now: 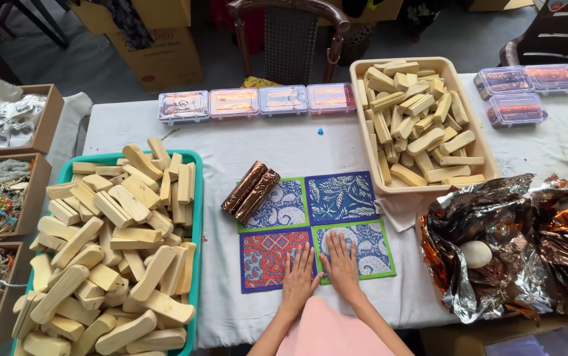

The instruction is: The person wraps wooden blocks with metallic foil, places them into small plastic containers, and wipes the containers with a white cloth. The person repeats this process for multiple blocks, arranging the finished containers in a row on the table.

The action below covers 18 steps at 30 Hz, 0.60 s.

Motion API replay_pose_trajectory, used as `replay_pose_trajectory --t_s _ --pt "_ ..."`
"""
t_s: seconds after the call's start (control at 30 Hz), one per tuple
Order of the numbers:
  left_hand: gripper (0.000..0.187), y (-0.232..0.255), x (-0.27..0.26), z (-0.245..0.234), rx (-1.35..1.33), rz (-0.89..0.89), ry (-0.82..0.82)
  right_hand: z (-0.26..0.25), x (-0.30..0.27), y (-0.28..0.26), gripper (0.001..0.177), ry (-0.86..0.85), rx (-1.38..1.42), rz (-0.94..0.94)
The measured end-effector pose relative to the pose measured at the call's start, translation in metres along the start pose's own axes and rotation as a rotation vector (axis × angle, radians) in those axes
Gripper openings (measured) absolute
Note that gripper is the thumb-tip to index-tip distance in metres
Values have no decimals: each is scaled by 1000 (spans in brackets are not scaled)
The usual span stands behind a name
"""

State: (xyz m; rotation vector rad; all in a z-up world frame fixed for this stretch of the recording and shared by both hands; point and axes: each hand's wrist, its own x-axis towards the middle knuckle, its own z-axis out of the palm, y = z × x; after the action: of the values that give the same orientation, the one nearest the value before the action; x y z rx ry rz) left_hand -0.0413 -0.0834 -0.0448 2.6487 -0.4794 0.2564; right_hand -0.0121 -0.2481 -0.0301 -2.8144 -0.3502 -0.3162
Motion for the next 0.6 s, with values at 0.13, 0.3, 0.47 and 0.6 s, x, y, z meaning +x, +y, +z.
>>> replay_pose_trajectory --t_s 0.13,0.3,0.47,0.6 --pt "83 3 0 -10 -6 -10 -10 -3 2 6 69 -2 63 13" --pt "86 9 2 -20 -31 -33 -36 -38 -14 48 66 -294 359 54" --pt "71 15 7 -26 33 -4 -7 -105 -91 150 52 -805 910 516" --pt "66 19 6 -25 -10 -72 -24 -211 -179 235 52 -535 1145 681"
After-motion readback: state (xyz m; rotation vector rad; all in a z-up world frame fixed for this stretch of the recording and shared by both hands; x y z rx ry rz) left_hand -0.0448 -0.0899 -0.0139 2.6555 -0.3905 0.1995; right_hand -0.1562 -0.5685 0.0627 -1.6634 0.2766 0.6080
